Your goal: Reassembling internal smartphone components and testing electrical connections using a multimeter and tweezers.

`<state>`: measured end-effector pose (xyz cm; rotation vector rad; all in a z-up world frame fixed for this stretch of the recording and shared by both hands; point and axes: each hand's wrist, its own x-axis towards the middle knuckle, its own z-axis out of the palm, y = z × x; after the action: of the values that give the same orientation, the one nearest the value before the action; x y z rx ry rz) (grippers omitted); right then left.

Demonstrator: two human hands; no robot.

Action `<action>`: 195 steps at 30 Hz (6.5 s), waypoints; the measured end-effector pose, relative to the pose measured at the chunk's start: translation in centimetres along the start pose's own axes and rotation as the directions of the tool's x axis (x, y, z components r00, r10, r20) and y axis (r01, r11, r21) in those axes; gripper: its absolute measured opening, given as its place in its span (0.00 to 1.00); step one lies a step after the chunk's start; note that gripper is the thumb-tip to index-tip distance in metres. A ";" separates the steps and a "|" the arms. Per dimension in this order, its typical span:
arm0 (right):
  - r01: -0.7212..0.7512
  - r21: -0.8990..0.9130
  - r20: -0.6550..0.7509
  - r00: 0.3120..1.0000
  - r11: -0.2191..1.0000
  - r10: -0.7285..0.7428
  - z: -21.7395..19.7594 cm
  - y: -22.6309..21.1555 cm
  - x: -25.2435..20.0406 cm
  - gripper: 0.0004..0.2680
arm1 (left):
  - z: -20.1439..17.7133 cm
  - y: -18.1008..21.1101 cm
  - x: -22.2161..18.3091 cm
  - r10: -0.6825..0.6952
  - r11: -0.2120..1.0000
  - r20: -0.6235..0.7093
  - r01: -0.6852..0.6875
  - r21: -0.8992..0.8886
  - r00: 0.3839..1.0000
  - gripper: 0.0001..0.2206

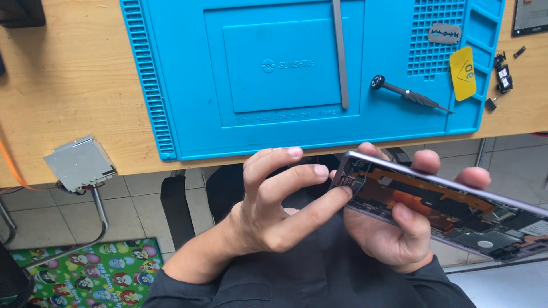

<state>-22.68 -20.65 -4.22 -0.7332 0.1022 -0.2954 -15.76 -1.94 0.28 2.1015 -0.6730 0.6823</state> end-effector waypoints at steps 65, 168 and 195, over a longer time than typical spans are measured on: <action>-0.201 -0.086 -0.018 0.980 0.976 0.200 1.8 -1.5 4.2 0.31 | -1.7 0.9 1.4 -0.047 0.996 0.252 0.065 -0.064 0.967 0.07; 0.919 -0.393 0.906 0.390 -0.013 0.163 -1.4 4.7 10.7 0.07 | 1.3 -8.1 -0.4 -0.197 0.908 0.490 -0.031 0.419 0.849 0.26; 0.542 -0.761 0.531 0.836 0.357 -0.136 -5.2 4.1 10.0 0.14 | 1.6 -11.4 2.7 0.108 0.893 0.615 -0.349 0.285 0.781 0.17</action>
<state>-13.26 -24.14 -10.70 -1.9319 -0.3286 -0.5140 -5.98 2.21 -4.79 2.6609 -1.2458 0.2846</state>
